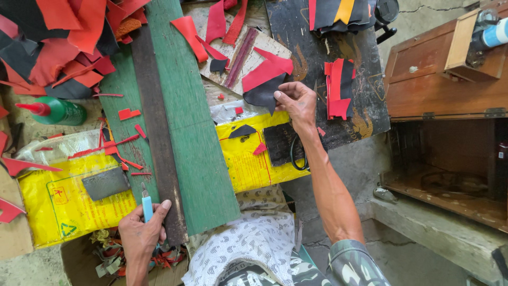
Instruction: The person uses a utility knife to trim red rubber pieces against a black template on a green cutting board. They repeatedly position the rubber, cut along the template edge, and place trimmed pieces aside. The person also briefly adjusts the cutting board and sharpens the knife on a metal strip.
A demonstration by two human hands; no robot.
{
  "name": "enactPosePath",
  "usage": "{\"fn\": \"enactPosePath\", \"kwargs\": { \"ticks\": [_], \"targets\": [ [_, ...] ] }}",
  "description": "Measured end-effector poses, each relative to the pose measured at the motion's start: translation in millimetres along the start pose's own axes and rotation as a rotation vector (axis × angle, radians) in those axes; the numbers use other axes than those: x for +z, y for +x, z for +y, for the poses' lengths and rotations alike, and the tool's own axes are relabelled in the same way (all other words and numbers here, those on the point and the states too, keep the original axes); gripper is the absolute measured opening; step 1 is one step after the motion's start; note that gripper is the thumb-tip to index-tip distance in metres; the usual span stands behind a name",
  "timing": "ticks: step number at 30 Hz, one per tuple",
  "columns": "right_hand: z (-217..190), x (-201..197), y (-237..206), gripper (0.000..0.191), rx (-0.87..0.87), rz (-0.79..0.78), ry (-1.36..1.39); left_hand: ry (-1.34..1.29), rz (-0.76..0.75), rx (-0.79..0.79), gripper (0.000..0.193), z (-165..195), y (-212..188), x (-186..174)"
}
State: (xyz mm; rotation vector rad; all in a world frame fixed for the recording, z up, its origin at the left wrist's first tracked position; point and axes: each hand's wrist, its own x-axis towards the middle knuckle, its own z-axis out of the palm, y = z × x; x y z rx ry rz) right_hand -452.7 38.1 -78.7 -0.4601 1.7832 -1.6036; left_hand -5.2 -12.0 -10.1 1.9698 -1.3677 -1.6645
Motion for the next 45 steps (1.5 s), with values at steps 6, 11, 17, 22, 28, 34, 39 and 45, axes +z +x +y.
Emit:
{"fn": "enactPosePath", "kwargs": {
  "ticks": [6, 11, 17, 22, 28, 34, 39, 45],
  "targets": [
    [3, 2, 2, 0.028, -0.015, -0.009, 0.100, -0.008, -0.008, 0.009, 0.028, -2, 0, 0],
    [-8, 9, -1, 0.033, 0.008, 0.067, -0.029, -0.008, -0.008, 0.023, 0.027, -1, 0, 0],
    [-18, 15, 6, 0.034, 0.022, 0.067, -0.187, 0.004, -0.008, 0.035, 0.027, 1, -2, 0],
    [-12, 10, 4, 0.031, -0.003, 0.030, -0.138, -0.013, -0.007, 0.019, 0.026, 2, -3, 0],
    [0, 3, 7, 0.031, -0.016, 0.020, -0.053, -0.016, -0.007, 0.016, 0.027, 3, -3, 0],
    [4, 5, 9, 0.030, -0.025, 0.081, -0.097, -0.005, -0.002, 0.009, 0.027, 1, -1, 1],
    [-2, 5, 7, 0.029, 0.008, 0.075, -0.109, -0.003, -0.004, 0.020, 0.027, 0, 0, 0],
    [-25, 6, 0, 0.029, 0.036, -0.025, -0.164, -0.017, -0.008, 0.016, 0.027, -1, 0, 0]
  ]
}}
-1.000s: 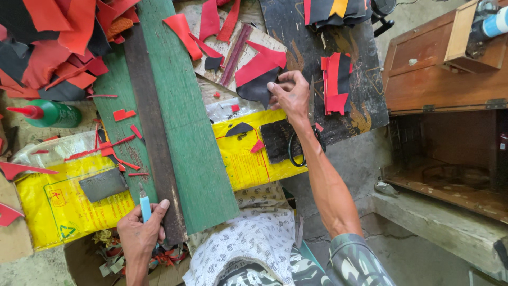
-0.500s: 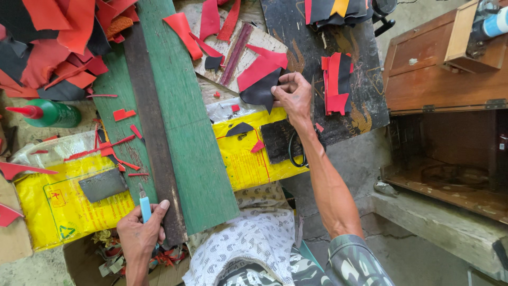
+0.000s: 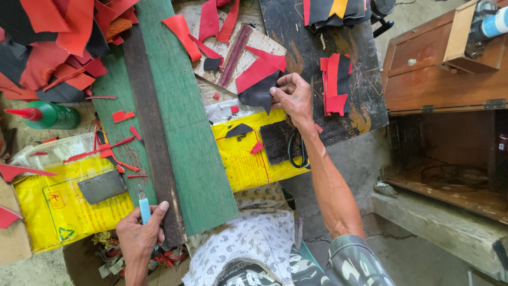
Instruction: The person uses a utility knife to trim red rubber pieces against a black template on a green cutting board. They repeatedly position the rubber, cut along the template edge, and place trimmed pieces aside. The person also briefly adjusts the cutting board and sharpens the knife on a metal strip.
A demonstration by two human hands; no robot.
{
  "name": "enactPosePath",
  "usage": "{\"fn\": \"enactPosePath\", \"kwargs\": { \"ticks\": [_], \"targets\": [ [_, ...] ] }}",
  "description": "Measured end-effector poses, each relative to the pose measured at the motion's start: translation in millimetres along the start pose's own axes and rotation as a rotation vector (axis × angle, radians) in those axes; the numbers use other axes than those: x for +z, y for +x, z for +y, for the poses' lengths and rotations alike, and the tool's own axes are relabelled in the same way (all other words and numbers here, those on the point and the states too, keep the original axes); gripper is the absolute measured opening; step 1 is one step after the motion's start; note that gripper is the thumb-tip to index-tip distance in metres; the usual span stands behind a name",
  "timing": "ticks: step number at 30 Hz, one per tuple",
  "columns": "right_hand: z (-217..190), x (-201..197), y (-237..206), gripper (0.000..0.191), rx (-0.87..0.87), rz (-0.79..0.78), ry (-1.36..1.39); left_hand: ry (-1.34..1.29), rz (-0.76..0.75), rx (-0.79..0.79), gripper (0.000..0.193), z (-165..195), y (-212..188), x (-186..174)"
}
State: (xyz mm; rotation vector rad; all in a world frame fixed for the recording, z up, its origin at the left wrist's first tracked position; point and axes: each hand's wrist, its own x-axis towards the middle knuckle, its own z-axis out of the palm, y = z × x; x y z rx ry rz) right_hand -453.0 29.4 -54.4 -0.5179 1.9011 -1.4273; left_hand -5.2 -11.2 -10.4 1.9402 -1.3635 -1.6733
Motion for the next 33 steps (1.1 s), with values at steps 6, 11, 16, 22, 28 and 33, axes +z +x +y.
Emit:
{"fn": "enactPosePath", "kwargs": {
  "ticks": [6, 11, 16, 22, 28, 33],
  "targets": [
    [-19, 8, -12, 0.024, -0.181, 0.113, -0.539, 0.020, 0.004, -0.007, 0.027, 1, 0, 0],
    [-15, 12, -13, 0.027, -0.570, 0.120, -0.731, 0.024, 0.006, -0.019, 0.027, 1, 0, -1],
    [-4, 9, -6, 0.045, -0.671, -0.025, -0.808, 0.026, 0.009, -0.019, 0.027, 0, 0, -1],
    [6, 8, -2, 0.057, -0.700, -0.004, -0.861, 0.011, -0.005, -0.010, 0.027, 0, 0, -1],
    [6, 0, 8, 0.086, -0.693, -0.105, -0.843, 0.012, -0.013, -0.019, 0.026, 1, 0, -1],
    [3, -6, 17, 0.087, -0.672, -0.179, -0.853, 0.028, -0.023, -0.031, 0.026, 1, 2, -3]
  ]
}}
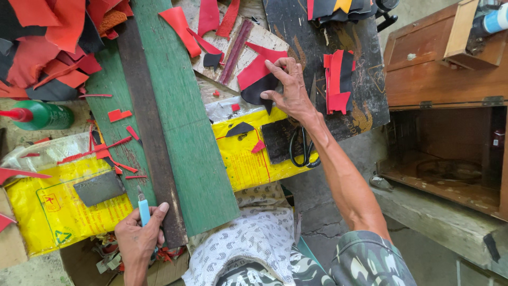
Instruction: The person uses a utility knife to trim red rubber pieces against a black template on a green cutting board. They repeatedly position the rubber, cut along the template edge, and place trimmed pieces aside. The person also briefly adjusts the cutting board and sharpens the knife on a metal strip.
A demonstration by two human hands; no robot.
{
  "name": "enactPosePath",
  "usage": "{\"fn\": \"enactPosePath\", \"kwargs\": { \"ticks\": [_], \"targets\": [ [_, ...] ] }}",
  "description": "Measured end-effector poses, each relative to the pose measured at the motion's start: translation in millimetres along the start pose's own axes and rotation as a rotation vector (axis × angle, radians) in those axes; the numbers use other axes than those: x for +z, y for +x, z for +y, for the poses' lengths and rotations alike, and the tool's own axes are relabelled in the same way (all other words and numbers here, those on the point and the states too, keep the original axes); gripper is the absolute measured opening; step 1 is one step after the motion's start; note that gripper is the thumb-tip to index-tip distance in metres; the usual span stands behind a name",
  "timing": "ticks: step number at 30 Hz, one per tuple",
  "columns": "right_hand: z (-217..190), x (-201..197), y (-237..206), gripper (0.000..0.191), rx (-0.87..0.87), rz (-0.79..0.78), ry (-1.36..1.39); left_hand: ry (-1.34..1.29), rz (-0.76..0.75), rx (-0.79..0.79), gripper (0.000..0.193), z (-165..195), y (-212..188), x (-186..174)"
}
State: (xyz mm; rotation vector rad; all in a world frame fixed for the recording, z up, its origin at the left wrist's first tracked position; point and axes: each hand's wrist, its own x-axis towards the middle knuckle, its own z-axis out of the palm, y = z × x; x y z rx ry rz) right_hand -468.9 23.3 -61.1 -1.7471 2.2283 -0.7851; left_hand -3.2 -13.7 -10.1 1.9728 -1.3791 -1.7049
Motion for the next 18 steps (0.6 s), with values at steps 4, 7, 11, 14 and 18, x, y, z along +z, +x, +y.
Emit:
{"fn": "enactPosePath", "kwargs": {
  "ticks": [4, 7, 11, 14, 18],
  "targets": [
    [-1, 4, -2, 0.079, 0.041, 0.044, 0.038, -0.011, -0.011, 0.001, 0.027, -1, 2, -1],
    [2, 1, -3, 0.063, 0.038, 0.061, 0.169, -0.024, -0.016, 0.000, 0.028, -3, 3, -1],
    [4, -12, -3, 0.057, 0.192, 0.018, 0.352, 0.000, -0.018, -0.013, 0.027, -5, 5, -2],
    [-1, -19, -4, 0.056, 0.177, 0.044, 0.374, 0.003, -0.018, -0.015, 0.027, -6, 5, -2],
    [-7, -20, -3, 0.058, 0.159, 0.052, 0.331, -0.006, -0.017, -0.010, 0.027, -5, 5, -1]
  ]
}}
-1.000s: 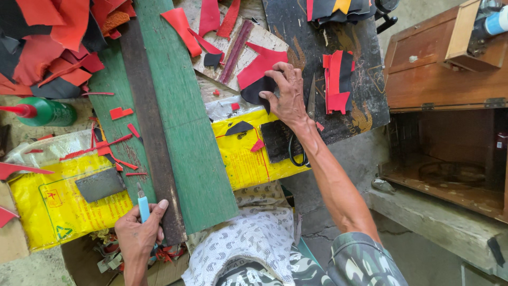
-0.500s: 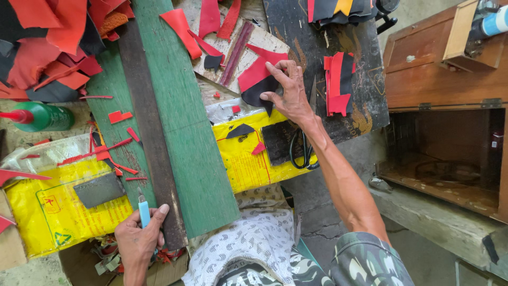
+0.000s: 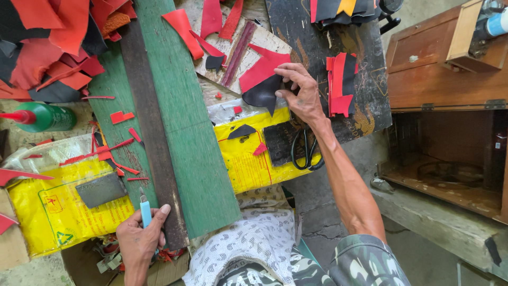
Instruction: The person uses a utility knife to trim red rubber pieces against a black template on a green cutting board. They repeatedly position the rubber, cut along the template edge, and place trimmed pieces aside. The person also briefly adjusts the cutting board and sharpens the knife on a metal strip.
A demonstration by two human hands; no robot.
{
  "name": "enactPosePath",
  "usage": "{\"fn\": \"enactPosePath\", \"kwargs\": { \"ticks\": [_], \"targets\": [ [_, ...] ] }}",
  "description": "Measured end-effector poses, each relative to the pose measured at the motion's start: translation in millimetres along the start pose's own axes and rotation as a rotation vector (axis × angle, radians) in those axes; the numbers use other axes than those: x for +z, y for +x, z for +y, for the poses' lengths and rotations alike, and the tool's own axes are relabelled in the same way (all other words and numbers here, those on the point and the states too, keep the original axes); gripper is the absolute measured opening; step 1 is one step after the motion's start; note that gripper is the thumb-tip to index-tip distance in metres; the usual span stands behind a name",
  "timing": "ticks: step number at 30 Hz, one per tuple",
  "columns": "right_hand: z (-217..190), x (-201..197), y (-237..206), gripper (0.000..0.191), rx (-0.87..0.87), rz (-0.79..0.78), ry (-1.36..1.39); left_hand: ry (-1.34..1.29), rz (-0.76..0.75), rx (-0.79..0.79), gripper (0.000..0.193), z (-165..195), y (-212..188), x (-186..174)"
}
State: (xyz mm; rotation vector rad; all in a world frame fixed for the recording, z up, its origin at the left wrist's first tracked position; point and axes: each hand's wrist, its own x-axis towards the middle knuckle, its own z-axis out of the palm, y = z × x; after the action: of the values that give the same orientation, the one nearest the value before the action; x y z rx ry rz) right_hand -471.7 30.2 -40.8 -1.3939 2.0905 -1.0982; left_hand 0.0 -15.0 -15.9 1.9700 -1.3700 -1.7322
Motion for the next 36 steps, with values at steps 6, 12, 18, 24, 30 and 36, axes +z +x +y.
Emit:
{"fn": "enactPosePath", "kwargs": {
  "ticks": [6, 12, 18, 24, 30, 36],
  "targets": [
    [2, 1, 3, 0.061, -0.112, -0.091, -0.180, 0.011, 0.014, -0.010, 0.028, 5, -3, 1],
    [-7, 22, 9, 0.066, 0.014, -0.069, -0.387, 0.018, 0.024, -0.003, 0.027, 9, -5, 3],
    [-25, 56, -5, 0.091, 0.070, 0.043, -0.572, 0.029, 0.027, -0.012, 0.027, 9, -6, 2],
    [-30, 57, 0, 0.085, 0.125, 0.070, -0.544, 0.017, 0.019, -0.006, 0.027, 6, -4, 1],
    [-31, 54, 8, 0.084, 0.197, 0.037, -0.512, 0.031, 0.022, -0.012, 0.027, 5, -2, 2],
    [-15, 28, 20, 0.086, 0.137, 0.198, -0.501, 0.039, 0.019, -0.036, 0.027, 3, 0, 1]
  ]
}}
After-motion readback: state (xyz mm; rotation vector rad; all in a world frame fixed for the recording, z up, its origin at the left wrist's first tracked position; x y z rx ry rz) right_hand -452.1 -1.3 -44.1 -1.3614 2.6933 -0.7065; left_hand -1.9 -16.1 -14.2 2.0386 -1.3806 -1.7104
